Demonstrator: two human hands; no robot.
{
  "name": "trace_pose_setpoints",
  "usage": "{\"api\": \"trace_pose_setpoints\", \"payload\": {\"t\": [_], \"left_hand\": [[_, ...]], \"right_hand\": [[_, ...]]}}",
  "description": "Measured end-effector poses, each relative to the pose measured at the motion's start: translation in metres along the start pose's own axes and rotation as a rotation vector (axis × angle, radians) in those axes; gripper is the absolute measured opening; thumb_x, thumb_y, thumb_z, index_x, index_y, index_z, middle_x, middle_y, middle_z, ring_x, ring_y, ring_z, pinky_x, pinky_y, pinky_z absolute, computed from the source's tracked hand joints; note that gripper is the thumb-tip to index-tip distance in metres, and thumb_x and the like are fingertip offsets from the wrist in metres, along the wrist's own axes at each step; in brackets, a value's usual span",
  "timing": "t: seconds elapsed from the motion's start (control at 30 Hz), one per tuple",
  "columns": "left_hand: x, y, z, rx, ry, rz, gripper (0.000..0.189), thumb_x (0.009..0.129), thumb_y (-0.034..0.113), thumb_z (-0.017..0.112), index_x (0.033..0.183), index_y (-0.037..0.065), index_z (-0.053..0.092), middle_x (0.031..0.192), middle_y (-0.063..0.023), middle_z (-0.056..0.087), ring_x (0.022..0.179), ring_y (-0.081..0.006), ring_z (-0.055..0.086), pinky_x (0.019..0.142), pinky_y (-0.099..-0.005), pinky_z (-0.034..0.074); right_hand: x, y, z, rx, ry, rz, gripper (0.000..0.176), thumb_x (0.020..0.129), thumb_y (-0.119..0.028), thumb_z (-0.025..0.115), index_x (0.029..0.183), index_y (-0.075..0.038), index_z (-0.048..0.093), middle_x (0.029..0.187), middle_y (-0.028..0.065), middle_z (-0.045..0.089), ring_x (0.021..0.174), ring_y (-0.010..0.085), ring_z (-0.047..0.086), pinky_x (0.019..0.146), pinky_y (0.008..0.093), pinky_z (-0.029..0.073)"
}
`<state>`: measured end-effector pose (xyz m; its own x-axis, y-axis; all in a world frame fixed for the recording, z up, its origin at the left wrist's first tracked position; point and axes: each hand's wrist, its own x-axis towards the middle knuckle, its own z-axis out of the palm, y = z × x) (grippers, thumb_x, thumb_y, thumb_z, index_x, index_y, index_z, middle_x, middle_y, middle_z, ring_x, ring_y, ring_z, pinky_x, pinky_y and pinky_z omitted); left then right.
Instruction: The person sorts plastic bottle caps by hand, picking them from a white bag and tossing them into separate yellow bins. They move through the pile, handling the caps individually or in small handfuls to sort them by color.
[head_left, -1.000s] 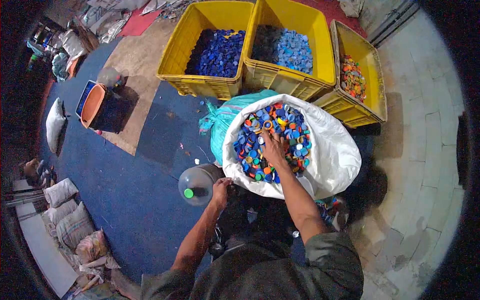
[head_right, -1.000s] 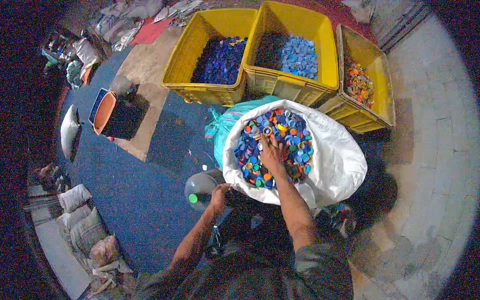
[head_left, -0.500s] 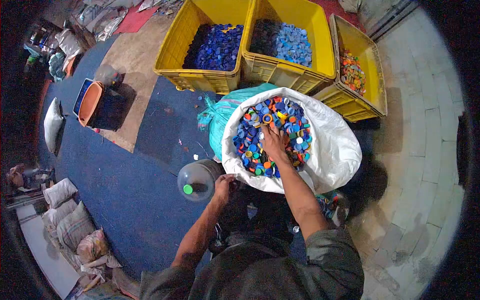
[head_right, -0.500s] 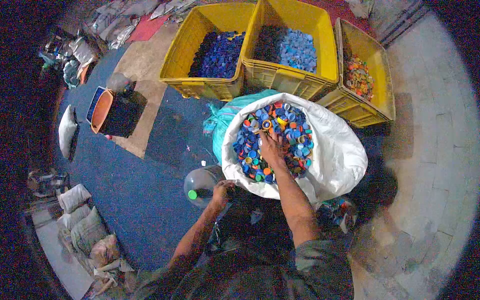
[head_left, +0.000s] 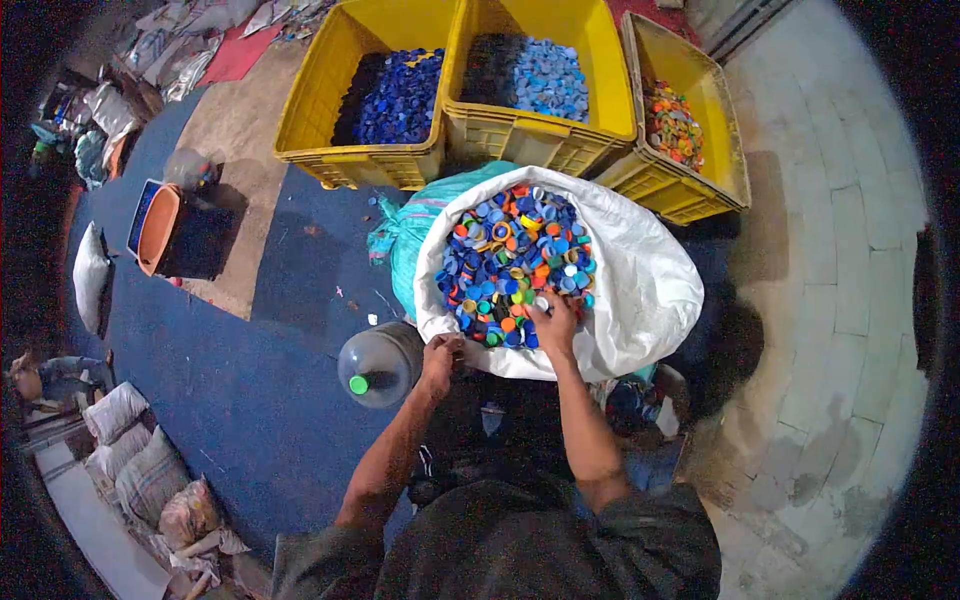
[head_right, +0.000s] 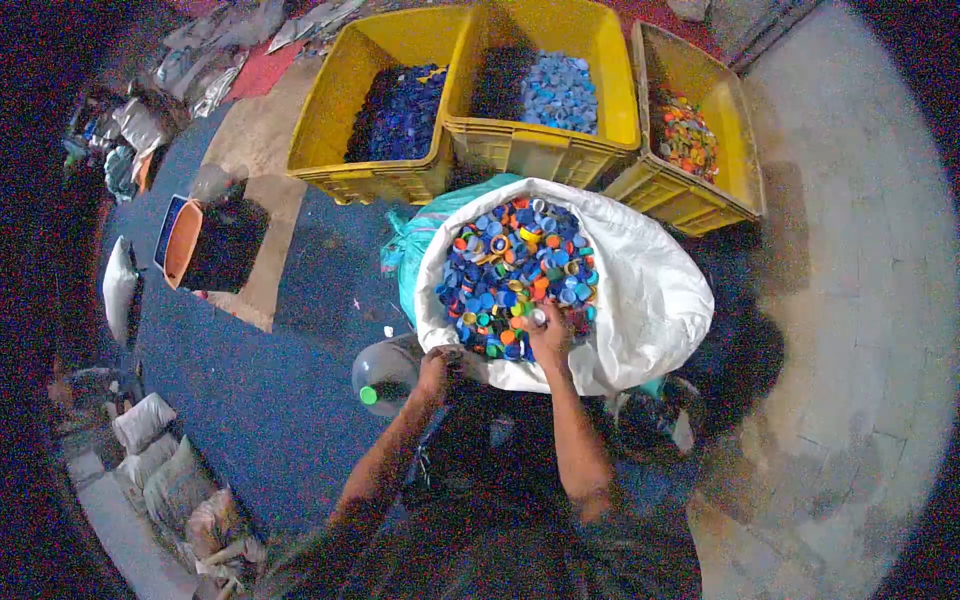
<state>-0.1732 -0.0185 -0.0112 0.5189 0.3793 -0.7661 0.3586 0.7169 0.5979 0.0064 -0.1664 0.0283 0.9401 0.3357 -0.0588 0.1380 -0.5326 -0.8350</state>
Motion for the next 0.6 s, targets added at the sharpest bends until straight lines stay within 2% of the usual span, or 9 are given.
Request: {"api": "trace_pose_setpoints", "payload": {"t": [0.1,0.2,0.23,0.33,0.37,0.4,0.43,0.53,0.6], "left_hand": [[-0.001,0.003,0.022,-0.076,0.019,0.005,0.016,0.082,0.016,0.062,0.091,0.006,0.054,0.075,-0.0016,0.058,0.061,-0.0122,0.056,0.053,-0.0261,0.043],[-0.005,0.016,0.043,-0.03,-0.014,0.011,0.014,0.083,0.017,0.063,0.089,0.008,0.054,0.071,0.0009,0.058,0.058,-0.0102,0.054,0.05,-0.0261,0.042],[0.003,0.01,0.045,0.002,-0.018,0.039,0.014,0.084,0.017,0.063,0.089,0.008,0.054,0.07,0.0013,0.057,0.058,-0.0099,0.054,0.05,-0.0261,0.042],[0.01,0.006,0.058,0.091,-0.015,0.08,0.012,0.083,0.014,0.064,0.09,0.009,0.055,0.073,0.0013,0.057,0.059,-0.0082,0.052,0.051,-0.0256,0.041],[0.011,0.006,0.064,0.119,-0.004,0.099,0.013,0.082,0.013,0.064,0.09,0.008,0.055,0.074,0.0008,0.057,0.06,-0.0083,0.052,0.052,-0.0256,0.041],[0.013,0.006,0.069,0.146,0.009,0.118,0.013,0.082,0.012,0.064,0.09,0.008,0.055,0.075,0.0002,0.057,0.062,-0.0083,0.052,0.054,-0.0255,0.042],[0.016,0.005,0.074,0.174,0.009,0.192,0.015,0.08,0.009,0.065,0.089,0.006,0.054,0.079,-0.0018,0.057,0.069,-0.0096,0.054,0.062,-0.0253,0.044],[0.03,0.001,0.08,0.26,0.055,0.316,0.018,0.078,0.009,0.065,0.091,0.003,0.053,0.08,-0.0026,0.057,0.074,-0.0111,0.054,0.067,-0.0254,0.045],[0.047,-0.004,0.079,0.447,0.153,0.489,0.025,0.075,0.01,0.066,0.095,0.002,0.054,0.085,-0.0085,0.061,0.076,-0.0203,0.058,0.07,-0.0313,0.046]], "right_hand": [[-0.021,0.049,-0.007,0.056,0.091,0.181,0.024,0.074,-0.012,0.069,0.097,-0.005,0.061,0.08,0.0038,0.058,0.075,0.0216,0.056,0.069,0.0313,0.044],[-0.033,0.055,-0.03,1.012,0.056,0.652,0.015,0.076,-0.011,0.061,0.09,-0.008,0.059,0.081,0.0017,0.056,0.073,0.0189,0.052,0.067,0.0312,0.041],[-0.037,0.053,-0.033,1.227,0.119,0.685,0.01,0.076,-0.012,0.056,0.086,-0.01,0.054,0.083,0.0032,0.055,0.074,0.0181,0.05,0.068,0.0326,0.038],[-0.035,0.057,-0.047,1.401,0.144,0.687,0.011,0.076,-0.015,0.056,0.084,-0.01,0.051,0.083,0.0043,0.055,0.076,0.0191,0.049,0.073,0.0348,0.037],[-0.038,0.057,-0.054,1.426,0.142,0.725,0.01,0.077,-0.018,0.056,0.082,-0.011,0.05,0.08,0.0037,0.052,0.073,0.019,0.047,0.071,0.0354,0.036],[-0.036,0.058,-0.058,1.409,0.148,0.735,0.01,0.078,-0.018,0.056,0.081,-0.011,0.049,0.078,0.0034,0.051,0.072,0.0189,0.046,0.071,0.0355,0.036],[-0.035,0.058,-0.061,1.391,0.15,0.746,0.01,0.078,-0.018,0.056,0.081,-0.012,0.049,0.077,0.0032,0.05,0.07,0.0187,0.046,0.07,0.0356,0.035],[-0.029,0.061,-0.071,1.337,0.109,0.769,0.01,0.082,-0.017,0.055,0.078,-0.013,0.047,0.068,0.0002,0.044,0.065,0.0157,0.042,0.065,0.0337,0.034],[-0.028,0.066,-0.074,1.3,0.097,0.763,0.012,0.084,-0.017,0.055,0.077,-0.014,0.046,0.066,-0.001,0.042,0.063,0.0143,0.042,0.063,0.0325,0.034]]}}
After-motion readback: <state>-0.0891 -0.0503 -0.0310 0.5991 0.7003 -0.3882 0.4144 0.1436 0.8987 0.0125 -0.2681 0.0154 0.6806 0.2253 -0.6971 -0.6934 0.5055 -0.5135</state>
